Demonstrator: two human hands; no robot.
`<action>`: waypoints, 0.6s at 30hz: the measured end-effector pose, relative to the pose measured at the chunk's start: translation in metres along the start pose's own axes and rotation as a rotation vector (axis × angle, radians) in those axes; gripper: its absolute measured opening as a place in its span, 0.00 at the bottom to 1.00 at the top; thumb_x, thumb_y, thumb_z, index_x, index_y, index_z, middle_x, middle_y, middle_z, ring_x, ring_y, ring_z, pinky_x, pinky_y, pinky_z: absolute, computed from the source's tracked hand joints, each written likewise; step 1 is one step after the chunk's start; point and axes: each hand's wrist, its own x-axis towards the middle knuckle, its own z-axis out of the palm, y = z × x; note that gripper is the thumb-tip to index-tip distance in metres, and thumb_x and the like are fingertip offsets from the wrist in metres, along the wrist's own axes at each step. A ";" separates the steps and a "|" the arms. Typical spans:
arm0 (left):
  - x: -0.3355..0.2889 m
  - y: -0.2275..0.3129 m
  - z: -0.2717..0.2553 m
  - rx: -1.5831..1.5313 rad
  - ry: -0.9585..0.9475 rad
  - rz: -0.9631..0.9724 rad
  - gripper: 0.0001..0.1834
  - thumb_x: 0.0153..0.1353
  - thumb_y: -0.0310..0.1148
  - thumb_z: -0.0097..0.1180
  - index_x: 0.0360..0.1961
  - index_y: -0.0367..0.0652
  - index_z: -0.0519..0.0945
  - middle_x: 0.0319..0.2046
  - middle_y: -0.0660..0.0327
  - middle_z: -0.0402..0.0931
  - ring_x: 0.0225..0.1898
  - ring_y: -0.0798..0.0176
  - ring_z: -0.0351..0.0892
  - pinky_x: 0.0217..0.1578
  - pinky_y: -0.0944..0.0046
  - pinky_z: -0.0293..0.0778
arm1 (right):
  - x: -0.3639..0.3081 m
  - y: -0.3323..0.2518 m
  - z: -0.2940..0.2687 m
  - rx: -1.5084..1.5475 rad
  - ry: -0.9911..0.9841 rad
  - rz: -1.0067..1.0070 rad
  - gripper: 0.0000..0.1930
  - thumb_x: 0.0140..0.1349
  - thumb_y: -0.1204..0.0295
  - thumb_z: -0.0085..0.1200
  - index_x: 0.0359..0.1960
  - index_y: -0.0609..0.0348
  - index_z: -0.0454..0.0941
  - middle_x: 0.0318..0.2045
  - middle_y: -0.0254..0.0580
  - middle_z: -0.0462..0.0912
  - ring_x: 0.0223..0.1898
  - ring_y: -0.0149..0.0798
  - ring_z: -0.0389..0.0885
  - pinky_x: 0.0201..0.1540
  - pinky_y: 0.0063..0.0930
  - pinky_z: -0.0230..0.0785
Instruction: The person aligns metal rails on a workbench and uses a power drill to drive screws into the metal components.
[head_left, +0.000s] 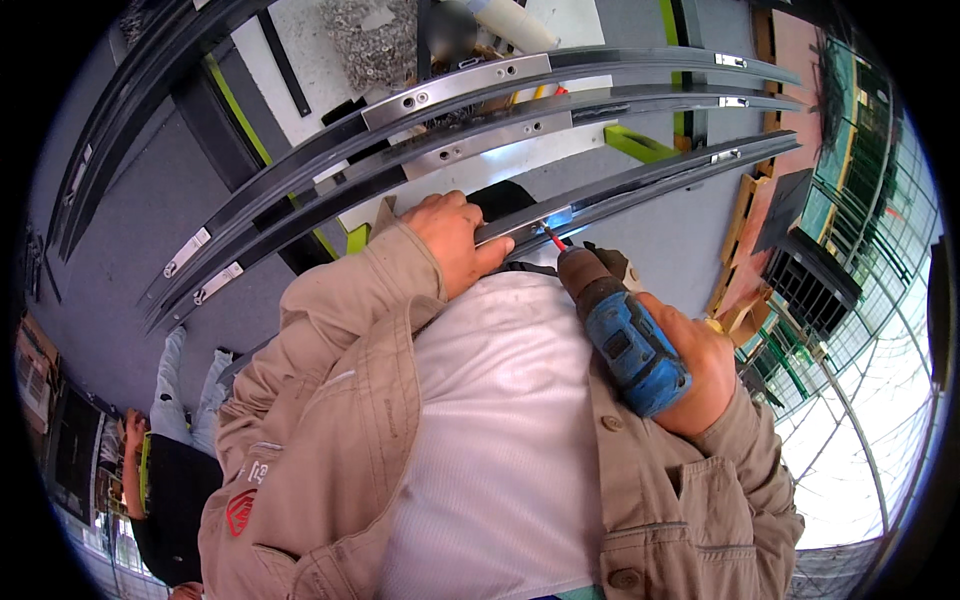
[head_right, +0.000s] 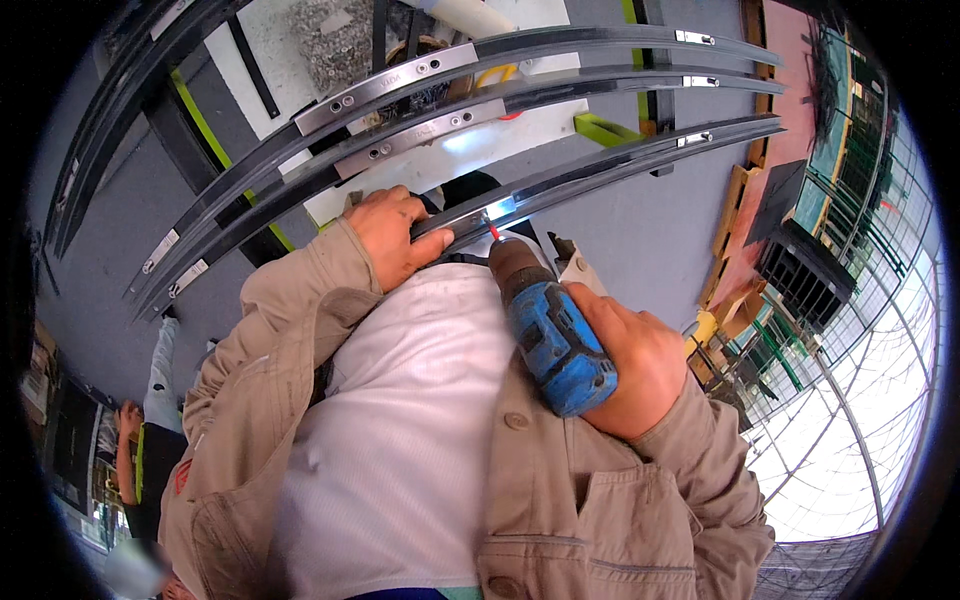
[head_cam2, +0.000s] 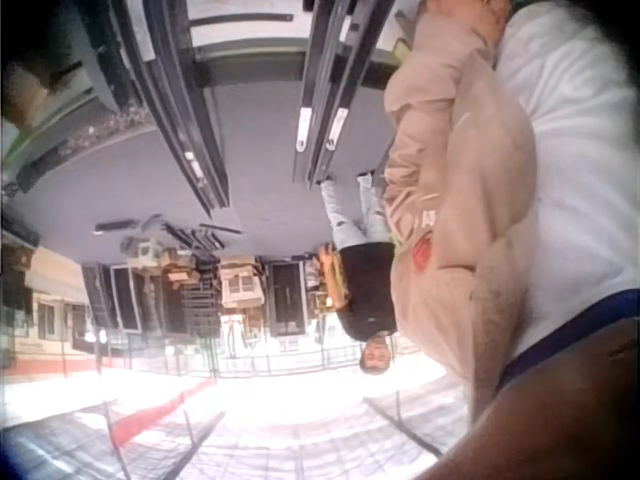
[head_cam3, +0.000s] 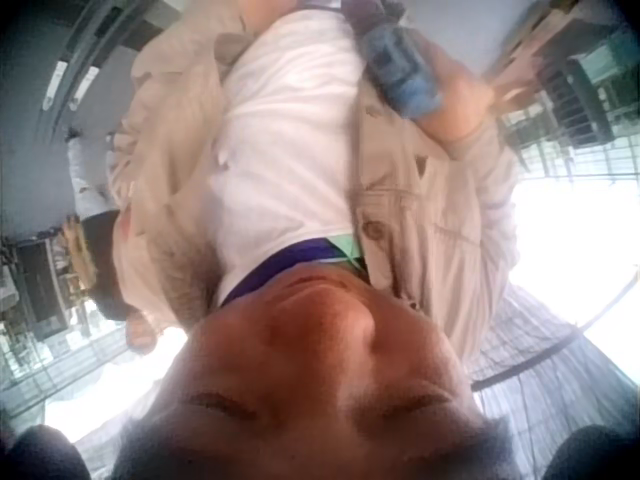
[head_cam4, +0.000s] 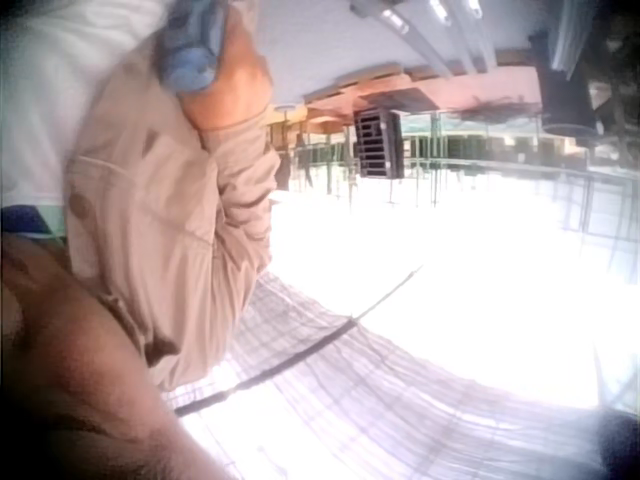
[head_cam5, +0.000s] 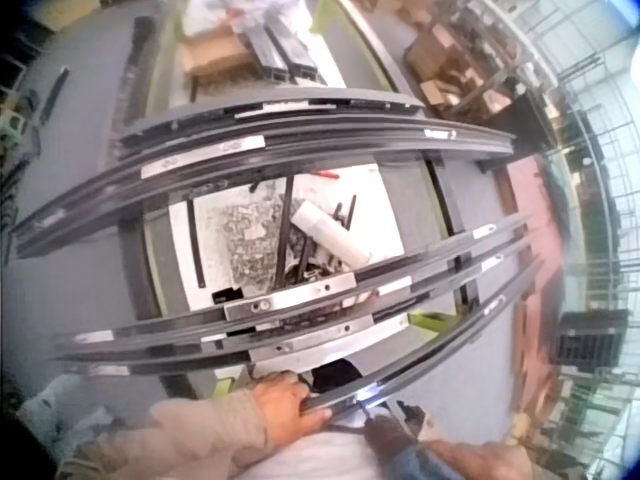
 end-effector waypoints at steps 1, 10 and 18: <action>0.000 -0.001 0.000 -0.012 0.016 0.004 0.27 0.65 0.53 0.57 0.40 0.35 0.84 0.41 0.47 0.77 0.47 0.44 0.78 0.51 0.49 0.74 | 0.001 0.000 0.000 0.009 -0.005 0.008 0.29 0.48 0.69 0.67 0.56 0.56 0.76 0.32 0.46 0.83 0.29 0.52 0.82 0.34 0.40 0.74; -0.001 0.000 -0.001 0.021 -0.006 0.006 0.28 0.65 0.54 0.57 0.41 0.34 0.84 0.42 0.46 0.77 0.47 0.43 0.77 0.51 0.49 0.74 | 0.004 0.000 0.001 -0.007 -0.010 -0.004 0.28 0.48 0.70 0.66 0.55 0.57 0.76 0.32 0.47 0.83 0.30 0.54 0.83 0.35 0.40 0.75; 0.000 0.002 -0.002 0.036 -0.022 -0.002 0.30 0.65 0.57 0.54 0.37 0.35 0.83 0.42 0.46 0.78 0.50 0.43 0.77 0.53 0.50 0.73 | 0.003 0.003 0.007 0.069 0.000 0.053 0.29 0.51 0.67 0.66 0.58 0.54 0.76 0.33 0.48 0.84 0.30 0.55 0.83 0.34 0.42 0.75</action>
